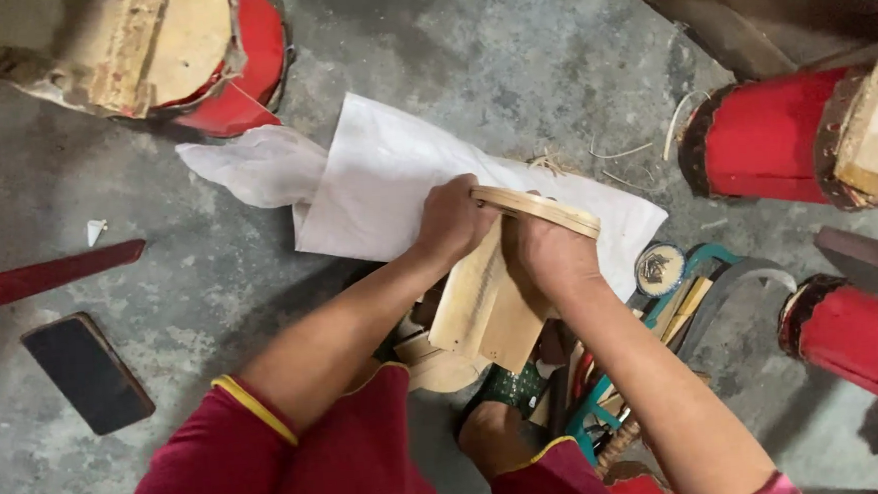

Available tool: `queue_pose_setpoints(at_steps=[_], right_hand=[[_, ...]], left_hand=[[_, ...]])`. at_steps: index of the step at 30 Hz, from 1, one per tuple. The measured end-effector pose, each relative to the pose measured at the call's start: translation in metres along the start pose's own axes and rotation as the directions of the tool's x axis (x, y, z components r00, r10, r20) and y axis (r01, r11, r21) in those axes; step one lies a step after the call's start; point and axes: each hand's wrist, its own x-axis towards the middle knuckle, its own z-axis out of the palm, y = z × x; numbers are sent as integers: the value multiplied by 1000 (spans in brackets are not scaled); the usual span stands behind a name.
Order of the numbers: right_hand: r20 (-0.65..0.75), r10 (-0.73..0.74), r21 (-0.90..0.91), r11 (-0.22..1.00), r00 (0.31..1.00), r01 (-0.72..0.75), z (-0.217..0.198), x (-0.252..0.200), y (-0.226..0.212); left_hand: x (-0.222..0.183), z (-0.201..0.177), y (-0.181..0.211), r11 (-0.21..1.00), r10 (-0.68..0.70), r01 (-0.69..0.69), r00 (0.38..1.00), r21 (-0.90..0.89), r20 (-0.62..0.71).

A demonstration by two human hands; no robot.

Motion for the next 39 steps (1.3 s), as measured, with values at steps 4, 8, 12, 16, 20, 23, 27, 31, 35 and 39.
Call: queue_pose_setpoints(at_steps=[4,8,12,16,20,23,27,31,35,39], right_hand=[[6,-6,-59,998,1000,7,7,1,-2],[153,11,66,998,988,-21,8,-2,0],[277,19,97,994,961,-47,9,0,0],[359,28,121,990,933,-76,24,4,-1],[437,36,172,978,899,-122,24,9,-6],[501,20,177,976,865,-125,7,16,-5],[556,50,168,971,829,-171,-21,34,-4],[606,23,226,953,795,-199,-5,37,1],[632,31,207,956,774,-207,-21,42,-2],[676,27,236,939,736,-252,-21,43,1]], left_hand=[[1,10,-9,1000,16,-15,999,12,-36],[0,12,-8,998,39,-37,998,42,-55],[-2,9,-4,997,41,-38,998,69,-54],[-1,12,-7,997,49,-45,997,67,-62],[0,13,-7,996,52,-48,997,72,-60],[-2,12,-7,999,47,-45,996,27,-80],[-19,-10,-2,994,-44,36,997,-107,-70],[-63,-3,-15,992,-35,31,999,-121,-29],[-39,22,0,960,247,-254,966,119,76],[-3,36,-4,903,373,-345,925,256,-69]])
